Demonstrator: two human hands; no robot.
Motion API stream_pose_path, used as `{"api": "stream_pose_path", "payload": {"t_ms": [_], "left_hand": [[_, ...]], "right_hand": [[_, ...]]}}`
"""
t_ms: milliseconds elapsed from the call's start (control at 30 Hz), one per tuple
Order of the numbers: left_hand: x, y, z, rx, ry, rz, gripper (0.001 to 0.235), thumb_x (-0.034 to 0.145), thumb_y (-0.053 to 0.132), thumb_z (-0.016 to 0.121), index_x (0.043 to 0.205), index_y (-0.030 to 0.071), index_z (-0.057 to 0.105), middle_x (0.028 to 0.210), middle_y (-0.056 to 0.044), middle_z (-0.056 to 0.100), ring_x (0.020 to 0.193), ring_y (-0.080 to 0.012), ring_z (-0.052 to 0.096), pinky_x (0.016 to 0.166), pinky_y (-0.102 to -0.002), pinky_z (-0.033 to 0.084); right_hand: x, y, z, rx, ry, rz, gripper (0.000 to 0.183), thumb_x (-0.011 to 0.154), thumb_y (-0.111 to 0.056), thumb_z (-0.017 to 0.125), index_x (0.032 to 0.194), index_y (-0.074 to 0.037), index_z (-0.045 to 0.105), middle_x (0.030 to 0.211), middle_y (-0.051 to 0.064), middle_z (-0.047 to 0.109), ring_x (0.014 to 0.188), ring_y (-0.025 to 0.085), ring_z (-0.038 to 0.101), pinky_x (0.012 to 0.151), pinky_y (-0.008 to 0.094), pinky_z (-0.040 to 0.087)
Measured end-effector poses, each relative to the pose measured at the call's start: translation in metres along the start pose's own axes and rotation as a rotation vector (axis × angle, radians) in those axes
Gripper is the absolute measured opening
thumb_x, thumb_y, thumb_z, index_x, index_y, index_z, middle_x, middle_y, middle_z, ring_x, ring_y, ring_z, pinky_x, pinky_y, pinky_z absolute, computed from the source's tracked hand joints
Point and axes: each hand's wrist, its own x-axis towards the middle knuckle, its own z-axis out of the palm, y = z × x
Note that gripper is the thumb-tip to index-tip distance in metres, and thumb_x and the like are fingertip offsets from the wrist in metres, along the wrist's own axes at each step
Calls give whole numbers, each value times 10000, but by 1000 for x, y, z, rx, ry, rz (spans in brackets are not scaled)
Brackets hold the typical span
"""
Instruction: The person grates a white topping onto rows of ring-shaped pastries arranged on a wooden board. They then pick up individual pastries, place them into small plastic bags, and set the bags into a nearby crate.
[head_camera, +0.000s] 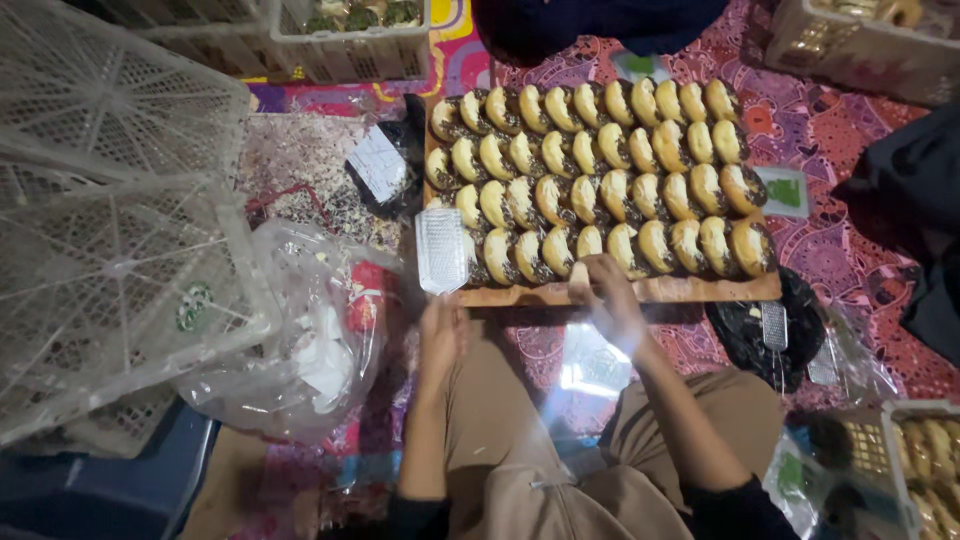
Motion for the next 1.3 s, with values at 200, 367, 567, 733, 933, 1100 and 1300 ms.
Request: {"api": "stream_pose_path", "payload": {"t_ms": [200,367,567,733,933,1100,1300], "left_hand": [[98,-3,88,293,17,39,215,1076,259,428,1033,74,530,597,-6,464,380,-114,428,313,-288,327],[123,-4,109,239,62,-52,298,1095,293,371,972,50,491,519,-44,475,327,-141,437,287,-316,331],[127,-7,110,195,64,-64,316,1102,281,359,968,40,514,517,-30,458,310,-139,376,271,-311,289],[130,-9,111,82,49,-112,293,1106,285,365,979,47,480,501,-9,391,312,-122,337,272,-301,250],[125,-6,107,45,-14,-122,286,1113,278,374,922,88,467,512,26,342,335,-93,329,292,-279,216],[121,-9,105,-30,-29,-110,244,1102,252,387,898,133,444,533,53,332,352,-75,312,300,-266,204],[95,-39,96,-33,-24,-24,347,1124,272,405,831,103,480,552,49,376,387,-66,352,340,-261,270]], "right_hand": [[126,-11,36,-104,62,150,496,867,-190,814,1325,-67,669,831,182,662,677,302,637,653,412,521],[187,-1,88,-214,174,-132,301,793,-73,801,1092,-60,772,1003,230,713,764,367,702,703,449,568],[184,25,108,-295,107,-251,263,805,-27,764,1067,-24,782,968,211,706,850,399,696,766,456,565],[178,26,104,-196,101,-173,217,775,-47,804,987,4,805,929,219,711,752,365,693,690,435,560],[191,36,115,-152,140,-106,170,763,-66,853,919,-13,811,911,195,760,737,289,744,681,365,588],[204,50,127,-128,107,-24,227,715,-97,879,913,-12,809,856,206,752,697,292,747,664,367,585],[210,44,124,-153,91,20,171,737,-100,859,876,-11,814,819,212,746,695,308,737,680,380,580]]}}
